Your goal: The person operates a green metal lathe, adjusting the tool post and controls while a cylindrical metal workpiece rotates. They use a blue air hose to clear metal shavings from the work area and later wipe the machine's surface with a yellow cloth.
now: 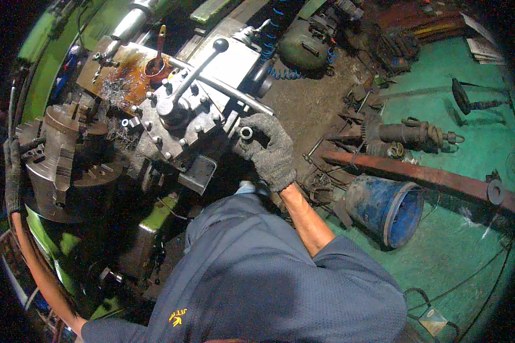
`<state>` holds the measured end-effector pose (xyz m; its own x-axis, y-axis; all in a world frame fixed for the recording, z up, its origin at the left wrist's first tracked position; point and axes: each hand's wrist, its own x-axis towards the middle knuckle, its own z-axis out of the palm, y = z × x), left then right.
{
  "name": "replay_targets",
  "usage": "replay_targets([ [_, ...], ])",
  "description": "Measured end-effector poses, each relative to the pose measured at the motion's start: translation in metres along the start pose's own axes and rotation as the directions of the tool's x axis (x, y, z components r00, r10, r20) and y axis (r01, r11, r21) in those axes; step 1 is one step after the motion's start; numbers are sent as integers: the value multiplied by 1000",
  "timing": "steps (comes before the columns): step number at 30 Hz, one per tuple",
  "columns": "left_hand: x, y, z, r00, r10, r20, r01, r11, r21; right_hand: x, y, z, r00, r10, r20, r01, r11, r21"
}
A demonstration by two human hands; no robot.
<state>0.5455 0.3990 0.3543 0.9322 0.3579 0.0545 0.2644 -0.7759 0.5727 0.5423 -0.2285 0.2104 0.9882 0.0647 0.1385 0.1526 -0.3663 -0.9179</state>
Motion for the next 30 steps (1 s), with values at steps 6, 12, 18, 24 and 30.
replay_targets([
  [6,-16,8,1,1000,20,-17,-19,999,42,6,-17,5,990,132,49,-133,991,13],
  [12,-27,59,10,946,284,-158,-234,933,273,27,-58,-5,941,210,266,-284,918,279],
  [18,-23,70,14,957,253,-139,-202,932,301,125,-144,32,733,-137,666,114,990,78],
  [24,-32,63,11,948,272,-165,-191,901,389,216,-183,189,531,-63,845,114,993,3],
  [30,-35,84,13,973,191,-133,-143,942,305,277,-107,285,395,-201,896,158,976,149],
])
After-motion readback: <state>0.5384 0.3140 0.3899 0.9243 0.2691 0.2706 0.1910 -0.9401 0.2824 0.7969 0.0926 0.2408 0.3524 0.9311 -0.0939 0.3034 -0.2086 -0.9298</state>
